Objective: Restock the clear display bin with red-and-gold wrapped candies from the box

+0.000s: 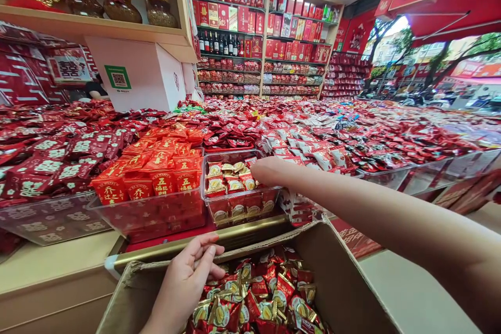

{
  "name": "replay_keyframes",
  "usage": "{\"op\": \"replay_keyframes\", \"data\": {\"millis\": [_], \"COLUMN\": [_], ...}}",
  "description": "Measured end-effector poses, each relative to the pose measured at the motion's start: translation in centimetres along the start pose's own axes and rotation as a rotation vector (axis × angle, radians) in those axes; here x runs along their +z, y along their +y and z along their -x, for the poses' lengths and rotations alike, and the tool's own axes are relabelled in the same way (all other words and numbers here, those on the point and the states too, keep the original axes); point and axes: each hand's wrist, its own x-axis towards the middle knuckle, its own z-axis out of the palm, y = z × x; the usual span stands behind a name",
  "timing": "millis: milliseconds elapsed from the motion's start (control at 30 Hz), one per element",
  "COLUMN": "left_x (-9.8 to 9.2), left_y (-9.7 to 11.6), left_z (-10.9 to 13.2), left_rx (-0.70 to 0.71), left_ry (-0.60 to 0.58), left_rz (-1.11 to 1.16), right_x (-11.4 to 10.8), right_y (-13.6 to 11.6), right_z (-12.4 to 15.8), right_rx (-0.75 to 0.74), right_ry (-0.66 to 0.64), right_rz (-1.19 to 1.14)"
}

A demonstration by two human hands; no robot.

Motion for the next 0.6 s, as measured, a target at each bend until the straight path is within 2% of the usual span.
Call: {"op": "replay_keyframes", "data": {"millis": [133,233,300,333,367,433,467,533,567,600], "left_x": [-0.1,0.1,0.4,0.6,0.7,0.9,0.9,1.0,1.1,1.2], "left_y": [-0.1,-0.2,-0.2,-0.3,-0.4,-0.6,-0.7,-0.8,-0.8,-0.8], "left_z": [0.1,0.2,0.2,0.2,0.2,0.2,0.2,0.3,0.3,0.3], "left_rx": [0.013,0.011,0.029,0.044,0.06,0.077,0.084,0.097,0.105,0.11], "left_ry": [-0.015,0.029,0.09,0.118,0.139,0.154,0.155,0.157,0.158,0.159], "left_rz": [-0.02,0.002,0.032,0.044,0.049,0.032,0.013,-0.033,-0.052,-0.067], "right_x": [-1.4,-3.4,-4.0,-3.8,-2.9,0.6,3.1,9.0,11.9,14.5], "right_y": [0.0,-1.5,-3.7,-5.0,-6.6,-9.9,-11.5,-14.4,-15.6,-16.6], "right_z": [0.5,3.1,5.5,6.7,7.6,8.6,8.5,7.8,7.4,7.1], "right_rx": [0.037,0.019,-0.127,-0.269,-0.421,-0.71,-0.749,-0.557,-0.466,-0.374], "right_ry": [0.051,0.164,0.225,0.197,0.125,-0.12,-0.254,-0.409,-0.4,-0.302], "right_rz": [-0.024,-0.074,-0.181,-0.254,-0.317,-0.393,-0.351,-0.224,-0.203,-0.234]}}
